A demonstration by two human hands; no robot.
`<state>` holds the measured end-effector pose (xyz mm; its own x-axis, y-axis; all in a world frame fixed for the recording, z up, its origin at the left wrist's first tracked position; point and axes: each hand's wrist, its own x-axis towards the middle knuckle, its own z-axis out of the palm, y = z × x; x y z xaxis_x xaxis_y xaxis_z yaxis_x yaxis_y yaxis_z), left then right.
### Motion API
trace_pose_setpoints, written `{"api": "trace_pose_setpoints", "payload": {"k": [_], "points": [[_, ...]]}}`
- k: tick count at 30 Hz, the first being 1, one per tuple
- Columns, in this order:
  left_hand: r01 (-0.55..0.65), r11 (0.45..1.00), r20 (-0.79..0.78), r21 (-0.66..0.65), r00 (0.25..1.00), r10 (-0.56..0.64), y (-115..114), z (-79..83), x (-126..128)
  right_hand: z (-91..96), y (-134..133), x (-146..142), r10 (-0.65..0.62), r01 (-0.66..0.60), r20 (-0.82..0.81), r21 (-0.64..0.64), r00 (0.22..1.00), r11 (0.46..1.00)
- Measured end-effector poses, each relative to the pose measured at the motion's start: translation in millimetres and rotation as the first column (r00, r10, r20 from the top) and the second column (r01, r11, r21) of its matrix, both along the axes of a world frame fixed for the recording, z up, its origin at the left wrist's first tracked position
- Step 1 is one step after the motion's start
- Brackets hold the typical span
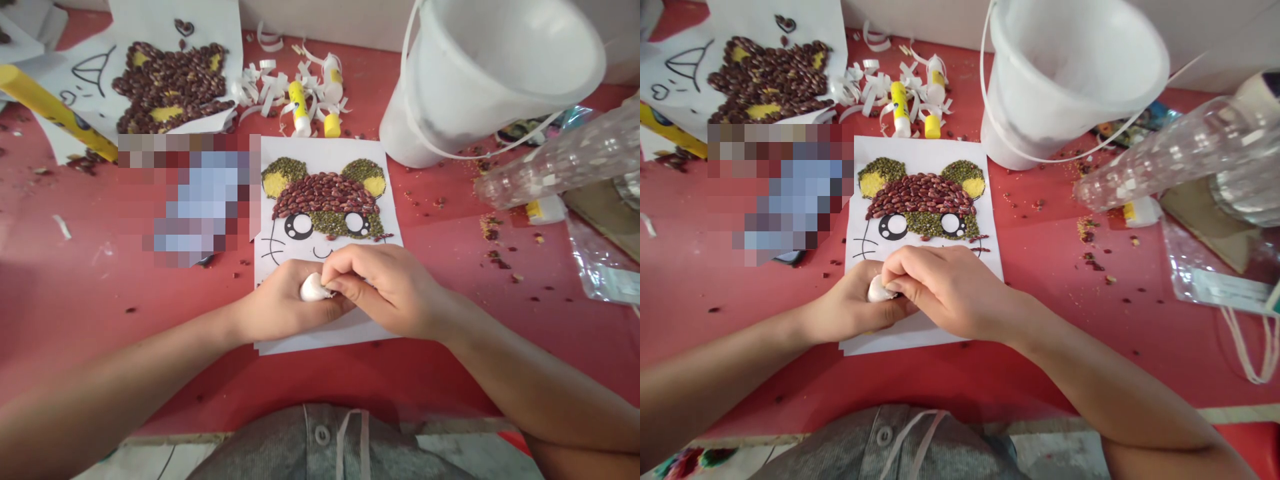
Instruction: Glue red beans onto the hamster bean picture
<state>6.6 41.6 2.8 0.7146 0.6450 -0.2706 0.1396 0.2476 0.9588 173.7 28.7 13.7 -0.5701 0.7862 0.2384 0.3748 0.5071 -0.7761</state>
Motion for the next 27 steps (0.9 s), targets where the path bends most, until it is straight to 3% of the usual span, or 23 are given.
{"api": "trace_pose_setpoints", "payload": {"k": [9,19,21,24,27], "points": [[0.017,0.999,-0.002,-0.036,1.0,-0.017,0.8,-1.5,-1.7,-4.3,-0.1,0.7,0.016,-0.018,-0.075,-0.018,0.997,1.0],[-0.04,0.981,-0.022,-0.187,0.999,0.036,2.4,-2.9,-2.7,-5.2,3.1,9.5,-0.134,0.047,-0.234,-0.344,0.963,0.938],[-0.044,0.978,-0.058,-0.205,0.998,0.032,3.0,-2.1,-3.3,-7.1,6.9,21.8,-0.24,0.166,-0.214,-0.314,0.947,0.935],[-0.041,0.975,-0.077,-0.218,0.997,0.025,3.9,-1.7,-3.7,-13.4,12.5,44.8,-0.426,0.404,-0.114,-0.171,0.898,0.898],[-0.042,0.977,-0.072,-0.211,0.997,0.027,4.2,-2.7,-4.2,-20.2,13.8,62.1,-0.49,0.496,0.106,-0.035,0.865,0.868]]}}
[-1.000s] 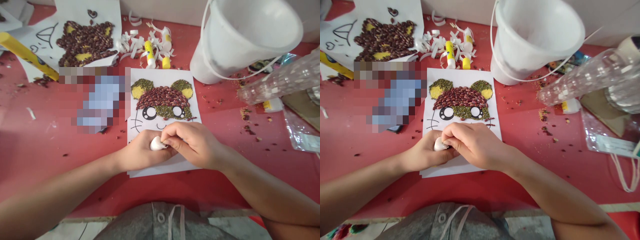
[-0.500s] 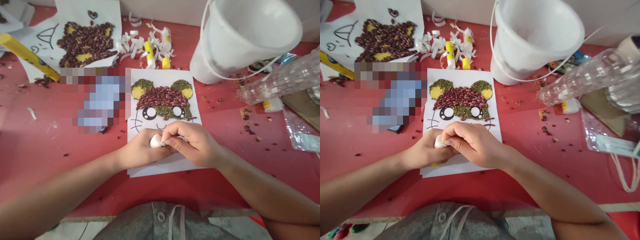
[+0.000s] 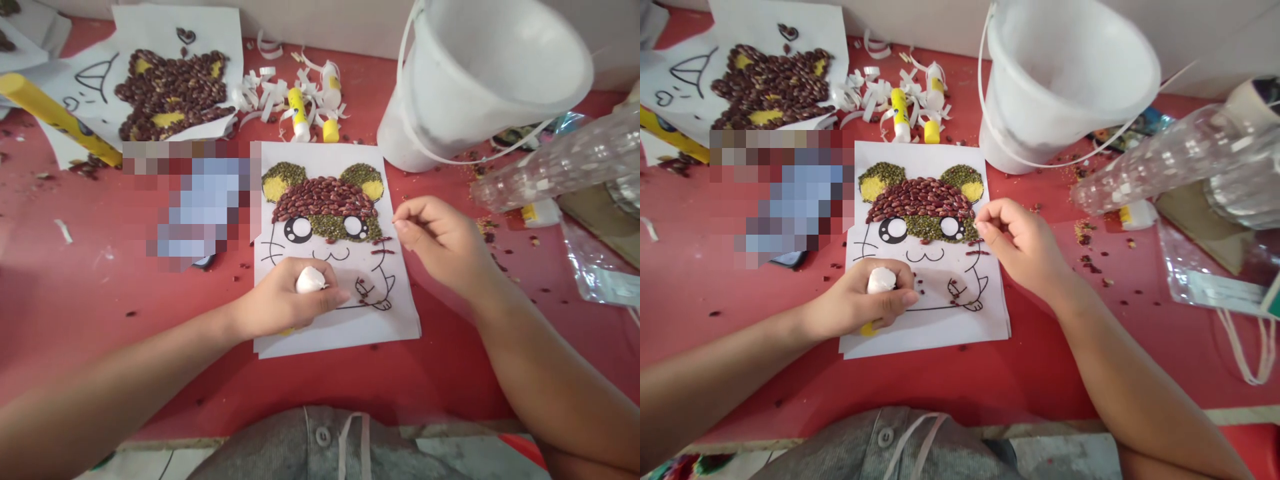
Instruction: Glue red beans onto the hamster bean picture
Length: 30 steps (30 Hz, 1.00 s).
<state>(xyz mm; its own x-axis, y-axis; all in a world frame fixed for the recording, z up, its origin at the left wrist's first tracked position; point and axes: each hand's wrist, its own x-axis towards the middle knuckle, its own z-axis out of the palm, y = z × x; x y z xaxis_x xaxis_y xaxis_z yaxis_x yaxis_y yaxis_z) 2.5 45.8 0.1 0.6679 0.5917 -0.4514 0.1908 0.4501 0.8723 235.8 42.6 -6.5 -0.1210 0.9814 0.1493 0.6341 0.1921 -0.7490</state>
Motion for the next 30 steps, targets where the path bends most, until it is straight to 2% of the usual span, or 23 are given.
{"api": "trace_pose_setpoints", "payload": {"k": [5,13,17,30], "points": [[0.009,1.0,0.01,0.02,1.0,-0.009,-0.2,-2.8,-1.3,-7.6,-2.5,4.1,0.034,-0.039,0.292,0.011,0.956,0.999],[0.003,1.0,-0.01,-0.013,1.0,-0.004,0.1,-2.4,-1.2,-16.2,2.8,-1.7,0.042,-0.197,0.61,0.189,0.791,0.962],[0.007,1.0,-0.003,-0.009,1.0,-0.007,0.1,-3.0,-1.9,-15.3,3.7,-2.6,0.045,-0.24,0.655,0.212,0.754,0.947],[0.001,1.0,-0.004,-0.004,1.0,-0.001,0.4,-2.4,-2.9,-10.8,-0.7,4.2,0.126,-0.344,0.655,0.216,0.745,0.914]]}}
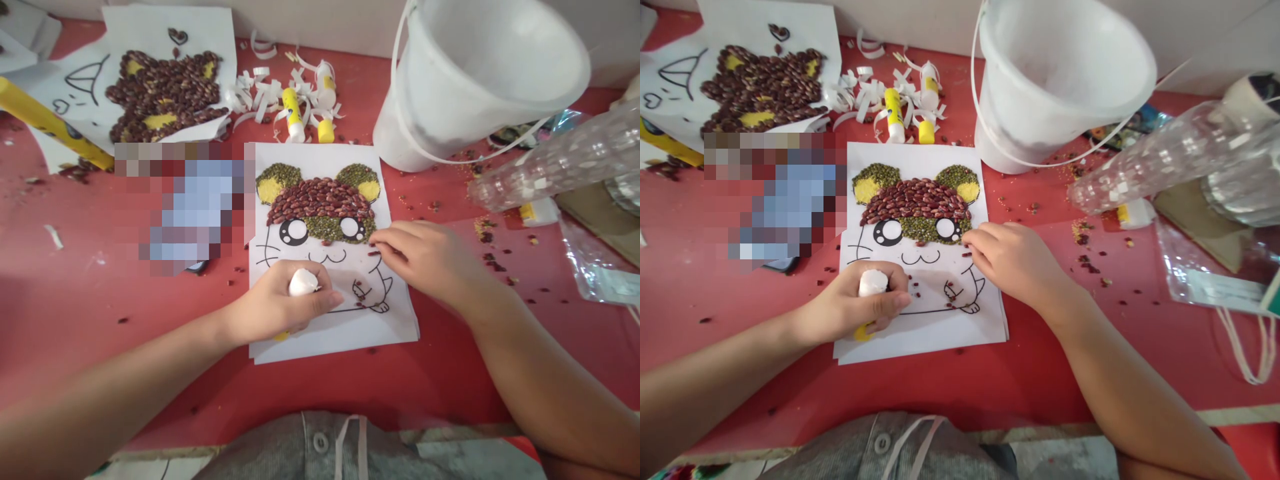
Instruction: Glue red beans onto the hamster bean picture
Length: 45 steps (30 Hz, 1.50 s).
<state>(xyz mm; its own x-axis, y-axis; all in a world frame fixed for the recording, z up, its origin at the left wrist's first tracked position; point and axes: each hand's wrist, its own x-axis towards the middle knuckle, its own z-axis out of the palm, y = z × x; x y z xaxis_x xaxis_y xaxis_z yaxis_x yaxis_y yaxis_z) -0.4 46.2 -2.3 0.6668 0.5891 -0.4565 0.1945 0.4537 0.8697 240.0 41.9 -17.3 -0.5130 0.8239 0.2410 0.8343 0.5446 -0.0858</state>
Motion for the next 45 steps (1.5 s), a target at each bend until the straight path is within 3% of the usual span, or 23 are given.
{"api": "trace_pose_setpoints", "payload": {"k": [6,12,20,28,32,36,42,45], "points": [[-0.005,1.0,0.022,-0.005,1.0,0.005,0.7,-2.0,0.7,1.6,-4.2,2.5,0.032,-0.034,0.028,0.046,0.999,0.998],[-0.008,1.0,0.006,-0.001,1.0,0.008,-0.7,-1.5,0.1,-2.3,-4.0,4.6,-0.014,0.024,-0.081,0.116,0.997,0.993],[-0.024,1.0,0.028,-0.011,0.999,0.024,0.5,-1.9,1.4,-2.4,-3.7,4.8,-0.039,0.052,-0.186,0.066,0.982,0.996],[-0.018,1.0,0.035,-0.018,0.999,0.018,0.3,-4.7,0.8,4.1,-5.7,-7.9,-0.225,0.225,-0.563,-0.071,0.795,0.972],[-0.025,0.998,0.066,-0.051,0.997,0.028,-0.1,-4.9,1.8,6.6,-6.1,-17.3,-0.253,0.119,-0.669,-0.241,0.699,0.963],[-0.061,0.974,0.189,-0.218,0.977,0.104,-1.1,-4.1,4.7,11.3,-8.2,-25.4,-0.25,-0.016,-0.712,-0.345,0.656,0.939],[-0.047,0.902,0.302,-0.43,0.934,0.192,-1.7,-1.1,6.6,9.2,-10.7,-36.9,-0.184,-0.176,-0.808,-0.332,0.559,0.927],[-0.039,0.881,0.336,-0.472,0.916,0.22,-1.0,-1.5,5.5,7.8,-10.0,-43.0,-0.159,-0.202,-0.802,-0.328,0.576,0.923]]}}
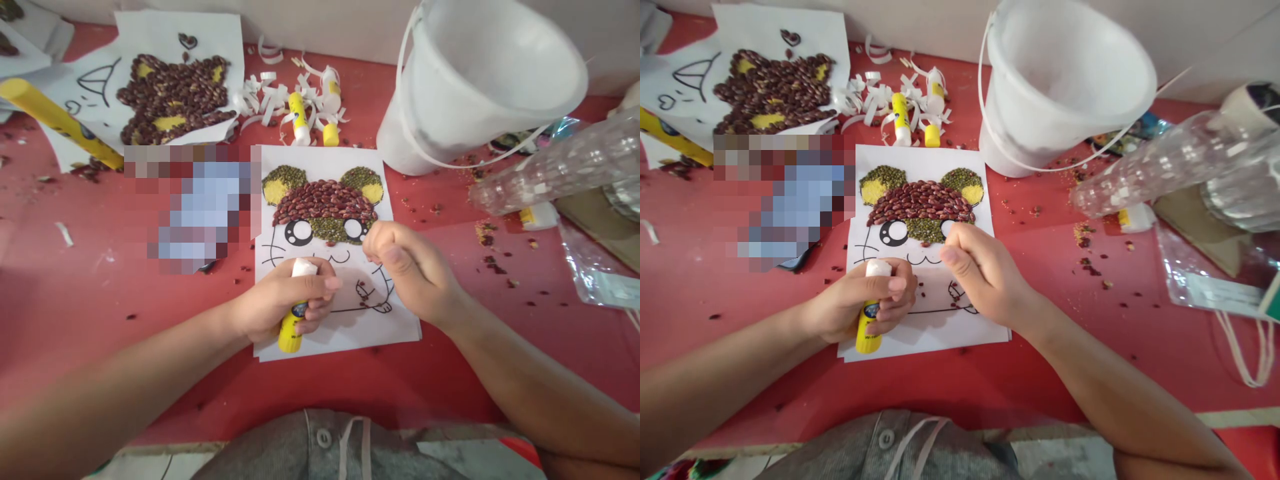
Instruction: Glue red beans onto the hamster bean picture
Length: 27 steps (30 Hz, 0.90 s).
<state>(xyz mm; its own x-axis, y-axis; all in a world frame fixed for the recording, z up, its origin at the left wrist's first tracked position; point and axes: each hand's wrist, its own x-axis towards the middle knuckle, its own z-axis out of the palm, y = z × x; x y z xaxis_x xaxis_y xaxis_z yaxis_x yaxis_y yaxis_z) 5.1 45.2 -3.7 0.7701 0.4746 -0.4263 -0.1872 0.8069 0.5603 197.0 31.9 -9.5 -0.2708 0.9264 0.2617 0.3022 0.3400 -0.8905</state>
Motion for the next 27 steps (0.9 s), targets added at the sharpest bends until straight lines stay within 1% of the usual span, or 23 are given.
{"api": "trace_pose_setpoints", "payload": {"k": [3,5,8,11,13,15,17,20,22,23,24,27], "points": [[-0.019,0.999,0.034,-0.028,0.999,0.02,0.6,-1.4,-1.3,1.6,1.3,-5.1,0.023,-0.026,0.086,0.039,0.996,0.999],[-0.025,0.999,0.045,-0.035,0.999,0.027,1.0,-2.1,-1.9,4.4,1.3,-7.4,0.016,-0.026,0.15,0.068,0.989,0.997],[-0.027,0.999,0.047,-0.043,0.999,0.029,1.9,-2.7,-2.6,9.7,-0.3,-8.5,-0.01,-0.003,0.183,0.071,0.983,0.998],[-0.025,0.999,0.039,-0.039,0.999,0.026,2.9,-3.2,-3.0,12.3,-1.6,-6.6,-0.057,0.049,0.166,0.049,0.985,0.998],[-0.022,0.999,0.037,-0.036,0.999,0.023,3.0,-3.4,-3.1,11.3,-0.6,-4.1,-0.134,0.126,0.152,0.058,0.979,0.99],[-0.017,0.999,0.034,-0.041,0.999,0.019,2.7,-3.5,-2.8,8.6,1.7,-1.7,-0.234,0.223,0.142,0.09,0.962,0.971],[-0.013,0.999,0.026,-0.045,1.0,0.014,2.1,-3.3,-2.4,5.7,3.7,0.0,-0.301,0.291,0.1,0.104,0.948,0.951],[-0.013,0.999,0.018,-0.051,1.0,0.014,1.7,-3.0,-1.9,3.9,3.8,1.5,-0.308,0.307,0.014,0.032,0.951,0.951],[-0.013,0.999,0.022,-0.05,1.0,0.015,1.9,-3.1,-1.8,4.6,2.3,2.3,-0.314,0.314,0.026,-0.029,0.949,0.949],[-0.013,0.999,0.023,-0.05,1.0,0.014,2.2,-3.2,-1.8,5.2,1.7,2.8,-0.316,0.317,0.04,-0.037,0.948,0.948],[-0.012,0.999,0.024,-0.049,1.0,0.013,2.4,-3.3,-1.9,5.6,1.4,3.4,-0.311,0.312,0.049,-0.022,0.949,0.95],[-0.006,0.999,0.02,-0.047,1.0,0.006,3.1,-3.8,-2.0,5.3,1.5,4.9,-0.263,0.247,0.126,0.127,0.957,0.961]]}}
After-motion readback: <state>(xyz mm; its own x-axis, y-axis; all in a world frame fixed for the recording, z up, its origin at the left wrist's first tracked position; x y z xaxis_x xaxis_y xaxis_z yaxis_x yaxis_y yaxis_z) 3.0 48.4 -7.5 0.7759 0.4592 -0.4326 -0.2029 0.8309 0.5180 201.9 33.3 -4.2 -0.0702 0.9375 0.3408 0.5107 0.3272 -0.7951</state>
